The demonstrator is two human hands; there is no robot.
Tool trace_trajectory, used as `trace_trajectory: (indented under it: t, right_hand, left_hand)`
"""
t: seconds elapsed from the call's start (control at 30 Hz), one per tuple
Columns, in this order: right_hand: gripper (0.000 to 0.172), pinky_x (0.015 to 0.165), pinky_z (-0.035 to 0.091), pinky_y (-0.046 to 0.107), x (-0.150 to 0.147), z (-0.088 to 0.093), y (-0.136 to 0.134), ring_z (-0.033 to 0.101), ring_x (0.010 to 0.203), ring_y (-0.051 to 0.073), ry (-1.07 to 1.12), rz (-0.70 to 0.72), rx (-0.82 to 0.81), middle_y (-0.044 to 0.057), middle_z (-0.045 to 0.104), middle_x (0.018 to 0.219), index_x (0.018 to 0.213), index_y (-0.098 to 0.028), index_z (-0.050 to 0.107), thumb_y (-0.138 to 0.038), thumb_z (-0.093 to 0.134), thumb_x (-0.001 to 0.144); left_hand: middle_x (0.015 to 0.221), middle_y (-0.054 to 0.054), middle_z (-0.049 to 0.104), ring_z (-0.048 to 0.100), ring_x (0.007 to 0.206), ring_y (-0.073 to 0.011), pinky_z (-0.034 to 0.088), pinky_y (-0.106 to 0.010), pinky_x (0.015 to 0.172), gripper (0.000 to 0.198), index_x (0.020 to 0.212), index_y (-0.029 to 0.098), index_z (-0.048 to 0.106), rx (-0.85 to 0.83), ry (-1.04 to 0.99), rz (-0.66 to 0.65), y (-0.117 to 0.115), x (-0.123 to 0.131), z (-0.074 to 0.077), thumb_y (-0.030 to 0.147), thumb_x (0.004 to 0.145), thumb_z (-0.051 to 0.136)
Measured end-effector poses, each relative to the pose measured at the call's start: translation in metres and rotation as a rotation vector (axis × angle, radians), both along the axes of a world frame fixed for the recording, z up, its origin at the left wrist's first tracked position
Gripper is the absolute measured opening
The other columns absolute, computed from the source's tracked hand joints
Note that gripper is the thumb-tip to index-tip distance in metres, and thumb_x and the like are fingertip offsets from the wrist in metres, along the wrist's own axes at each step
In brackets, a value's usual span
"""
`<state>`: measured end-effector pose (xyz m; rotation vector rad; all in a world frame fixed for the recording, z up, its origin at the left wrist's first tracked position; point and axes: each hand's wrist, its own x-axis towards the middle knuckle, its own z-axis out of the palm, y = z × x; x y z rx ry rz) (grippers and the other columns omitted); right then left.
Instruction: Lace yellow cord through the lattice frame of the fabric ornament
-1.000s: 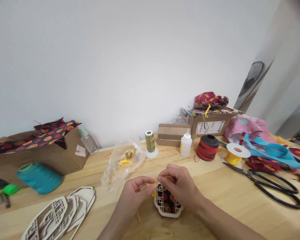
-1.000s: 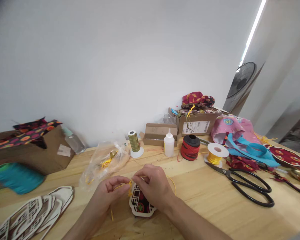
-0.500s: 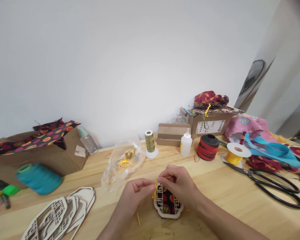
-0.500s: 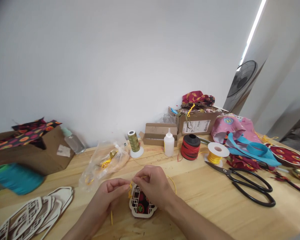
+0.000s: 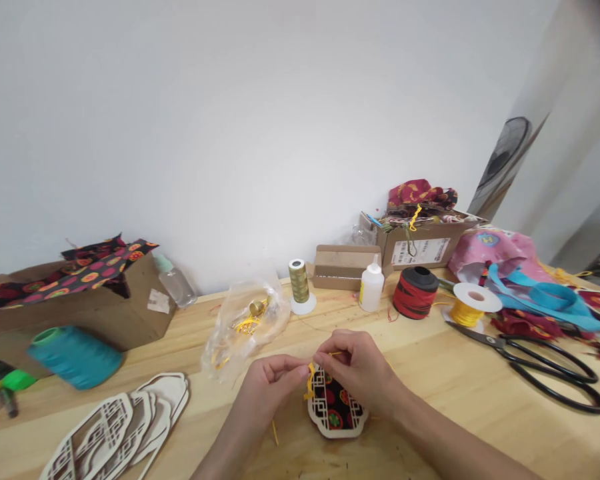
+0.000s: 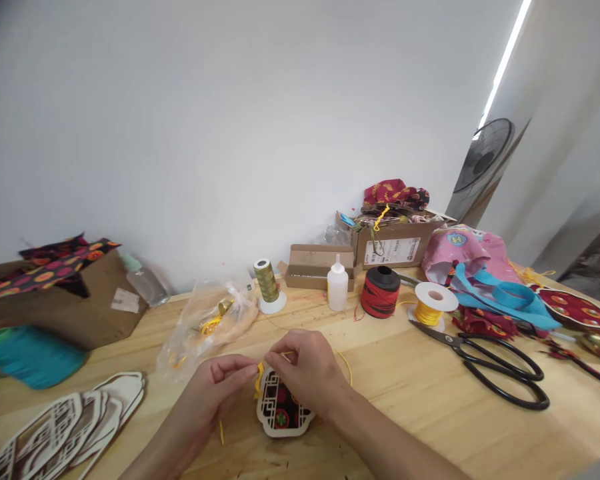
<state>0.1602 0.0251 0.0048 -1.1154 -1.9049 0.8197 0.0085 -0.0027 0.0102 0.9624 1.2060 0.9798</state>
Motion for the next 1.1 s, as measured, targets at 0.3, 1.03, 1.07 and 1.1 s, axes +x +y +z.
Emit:
trace_trajectory:
  t: [0.3,1.03,1.07,1.1]
  right_hand:
    - [0.013,0.045,0.031,0.018,-0.0007,0.0004,-0.0032,0.040,0.047,0.007,-0.057,0.014,0.068,-0.003,0.048,0.051,0.065,-0.016,0.063,-0.021,0.052,0.071]
    - [0.014,0.048,0.032,0.019,0.0010,0.0036,-0.0039,0.043,0.049,0.008,-0.120,0.105,0.166,-0.003,0.046,0.052,0.068,-0.018,0.064,-0.022,0.052,0.073]
    - [0.014,0.048,0.032,0.019,0.0009,0.0037,-0.0039,0.043,0.050,0.008,-0.124,0.098,0.167,-0.003,0.046,0.052,0.068,-0.018,0.064,-0.023,0.052,0.073]
    - [0.014,0.048,0.032,0.019,0.0008,0.0036,-0.0039,0.043,0.050,0.008,-0.127,0.088,0.170,-0.003,0.046,0.052,0.068,-0.018,0.064,-0.023,0.052,0.073]
  left_hand:
    - [0.048,0.000,0.062,0.048,0.044,-0.0091,0.034,-0.017,0.042,0.014,0.060,0.014,0.067,0.002,0.091,0.043,0.0033,-0.0039,-0.0033,0.027,0.057,0.067]
    - [0.034,0.011,0.030,0.016,0.031,-0.0015,0.008,-0.016,0.032,0.022,0.054,0.013,0.056,-0.082,-0.008,-0.052,0.0007,-0.0014,-0.0074,0.033,0.064,0.060]
    - [0.035,0.010,0.032,0.017,0.030,-0.0015,0.008,-0.016,0.031,0.024,0.053,0.014,0.055,-0.073,-0.012,-0.051,0.0007,-0.0018,-0.0076,0.033,0.065,0.059]
    - [0.035,0.010,0.033,0.019,0.030,-0.0016,0.010,-0.016,0.031,0.024,0.053,0.014,0.054,-0.063,-0.012,-0.053,0.0008,-0.0021,-0.0077,0.033,0.065,0.058]
